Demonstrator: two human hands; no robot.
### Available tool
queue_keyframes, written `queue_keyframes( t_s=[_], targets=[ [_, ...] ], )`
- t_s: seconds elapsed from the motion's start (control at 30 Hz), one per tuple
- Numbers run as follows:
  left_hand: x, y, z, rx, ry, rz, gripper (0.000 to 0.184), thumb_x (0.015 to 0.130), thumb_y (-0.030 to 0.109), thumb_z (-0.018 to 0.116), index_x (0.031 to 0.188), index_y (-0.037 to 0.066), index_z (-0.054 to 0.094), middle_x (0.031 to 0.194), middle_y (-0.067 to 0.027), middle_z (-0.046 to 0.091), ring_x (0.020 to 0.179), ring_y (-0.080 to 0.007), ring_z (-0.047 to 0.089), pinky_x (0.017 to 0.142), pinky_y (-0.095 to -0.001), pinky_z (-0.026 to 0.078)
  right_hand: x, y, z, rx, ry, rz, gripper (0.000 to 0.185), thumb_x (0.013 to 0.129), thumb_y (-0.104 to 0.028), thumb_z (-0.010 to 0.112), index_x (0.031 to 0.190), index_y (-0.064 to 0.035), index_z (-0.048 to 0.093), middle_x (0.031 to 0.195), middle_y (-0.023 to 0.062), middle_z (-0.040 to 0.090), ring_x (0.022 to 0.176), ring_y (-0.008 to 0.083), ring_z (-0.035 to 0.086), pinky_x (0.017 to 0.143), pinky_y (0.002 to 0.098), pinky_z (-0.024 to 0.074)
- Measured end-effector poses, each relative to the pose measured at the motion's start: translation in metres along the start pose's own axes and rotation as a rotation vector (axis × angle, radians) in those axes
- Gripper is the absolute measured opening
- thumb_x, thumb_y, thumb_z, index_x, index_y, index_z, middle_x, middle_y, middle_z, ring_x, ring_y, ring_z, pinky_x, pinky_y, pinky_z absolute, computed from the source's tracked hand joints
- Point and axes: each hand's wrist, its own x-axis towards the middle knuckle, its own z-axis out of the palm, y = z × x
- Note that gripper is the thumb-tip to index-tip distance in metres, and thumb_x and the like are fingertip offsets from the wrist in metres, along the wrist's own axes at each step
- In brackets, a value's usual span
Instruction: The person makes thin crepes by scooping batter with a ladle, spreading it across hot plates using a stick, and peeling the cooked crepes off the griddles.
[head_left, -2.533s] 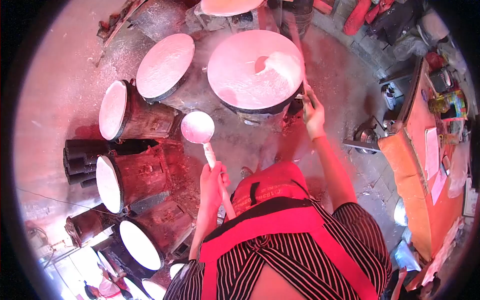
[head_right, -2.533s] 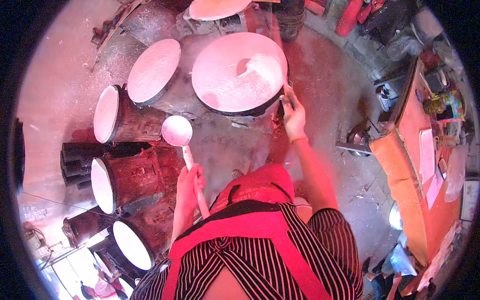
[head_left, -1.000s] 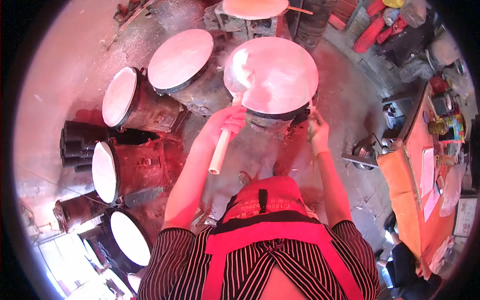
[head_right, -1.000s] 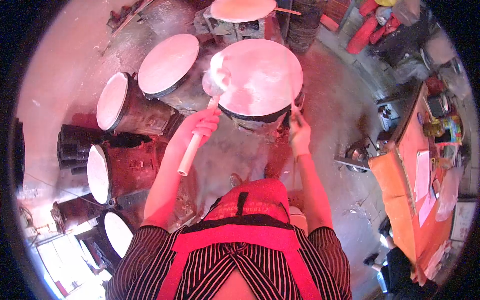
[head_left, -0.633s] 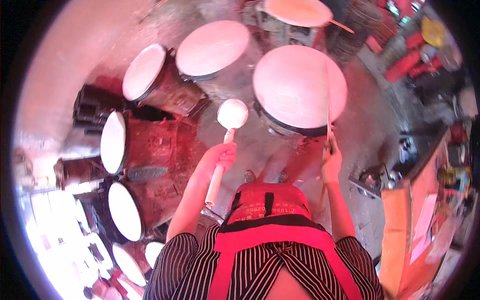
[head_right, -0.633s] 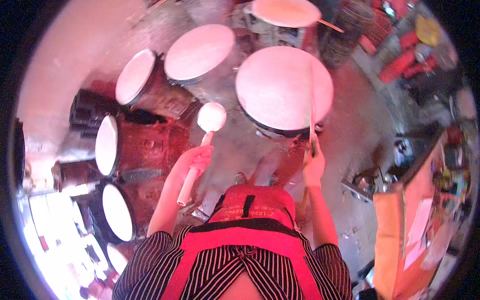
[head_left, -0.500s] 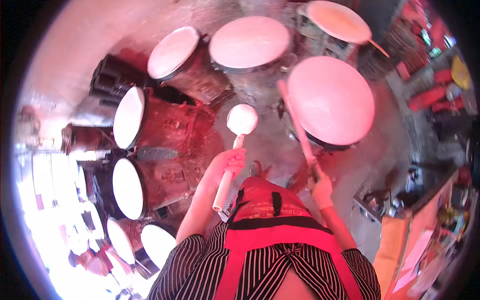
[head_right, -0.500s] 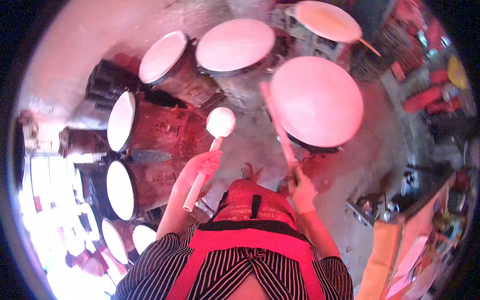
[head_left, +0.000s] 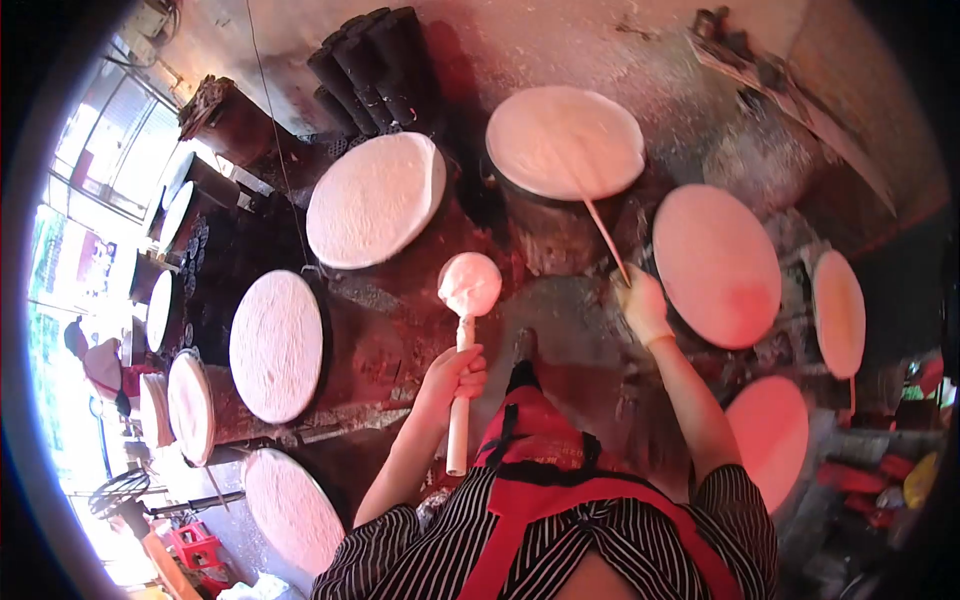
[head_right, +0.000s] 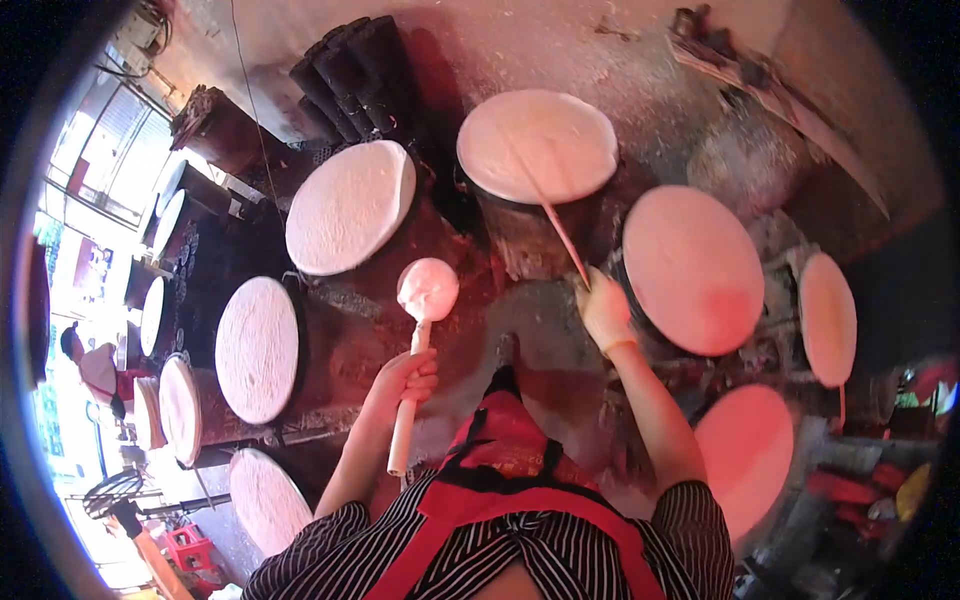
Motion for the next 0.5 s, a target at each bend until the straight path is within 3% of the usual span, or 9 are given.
queue_keyframes(
  t_s=[0.07,0.13,0.17,0.2,0.23,0.27,0.37,0.5],
  targets=[
    [0.028,0.050,-0.006,-0.014,0.035,0.034,0.012,0.097,0.011,0.054,0.090,0.010,0.044,0.070,0.0019,0.044,0.048,-0.0026,0.033,0.037,-0.0172,0.023,0.093,-0.037,0.045,-0.131,0.032,-0.124,0.026,0.091,-0.031,0.056,0.091,-0.0061,0.063,0.087,0.0197,0.066,0.085,0.0413,0.062,0.071,0.0517,0.0484],
    [0.047,0.088,-0.007,-0.028,0.079,0.060,0.013,0.096,0.011,0.055,0.090,0.011,0.043,0.071,0.0018,0.044,0.048,-0.0023,0.032,0.037,-0.0175,0.022,0.171,-0.064,0.096,-0.138,-0.008,-0.187,0.032,0.089,-0.036,0.059,0.105,-0.0086,0.063,0.090,0.0198,0.067,0.083,0.0404,0.064,0.071,0.0505,0.0504],
    [0.055,0.108,-0.004,-0.020,0.099,0.076,0.013,0.096,0.011,0.055,0.090,0.011,0.043,0.071,0.0018,0.044,0.049,-0.0023,0.032,0.037,-0.0175,0.022,0.199,-0.095,0.109,-0.206,-0.038,-0.156,0.047,0.085,-0.045,0.062,0.116,-0.0096,0.060,0.091,0.0204,0.068,0.082,0.0389,0.066,0.069,0.0501,0.0517],
    [0.062,0.127,-0.002,-0.011,0.121,0.089,0.013,0.096,0.011,0.055,0.090,0.011,0.044,0.071,0.0017,0.044,0.049,-0.0024,0.032,0.037,-0.0176,0.022,0.229,-0.117,0.128,-0.283,-0.035,-0.180,0.073,0.081,-0.056,0.063,0.132,-0.0058,0.048,0.092,0.0204,0.069,0.081,0.0372,0.068,0.068,0.0490,0.0526],
    [0.070,0.143,-0.001,-0.009,0.148,0.107,0.011,0.097,0.012,0.055,0.093,0.011,0.045,0.072,0.0014,0.044,0.049,-0.0025,0.033,0.037,-0.0177,0.022,0.256,-0.139,0.142,-0.260,-0.170,-0.096,0.091,0.077,-0.059,0.068,0.140,-0.0008,0.036,0.099,0.0252,0.067,0.089,0.0410,0.066,0.074,0.0489,0.0515],
    [0.078,0.158,0.003,-0.024,0.162,0.106,0.011,0.097,0.012,0.055,0.093,0.011,0.045,0.072,0.0013,0.044,0.049,-0.0025,0.033,0.037,-0.0176,0.022,0.277,-0.157,0.154,-0.317,-0.205,-0.074,0.098,0.076,-0.058,0.069,0.145,-0.0019,0.028,0.099,0.0259,0.067,0.088,0.0391,0.067,0.073,0.0469,0.0524],
    [0.096,0.187,0.015,-0.070,0.183,0.108,0.009,0.098,0.011,0.054,0.094,0.010,0.046,0.072,0.0012,0.044,0.049,-0.0024,0.032,0.037,-0.0175,0.022,0.313,-0.164,0.191,-0.396,-0.069,-0.245,0.076,0.078,-0.048,0.070,0.134,-0.0050,0.042,0.096,0.0201,0.068,0.087,0.0359,0.068,0.072,0.0445,0.0532],
    [0.119,0.208,0.021,-0.122,0.130,0.089,0.007,0.098,0.011,0.053,0.095,0.009,0.047,0.072,0.0011,0.044,0.049,-0.0023,0.032,0.038,-0.0170,0.022,0.336,-0.154,0.191,-0.402,-0.092,-0.295,0.039,0.081,-0.036,0.068,0.105,-0.0067,0.060,0.094,0.0156,0.068,0.087,0.0338,0.068,0.071,0.0437,0.0533]
  ],
)
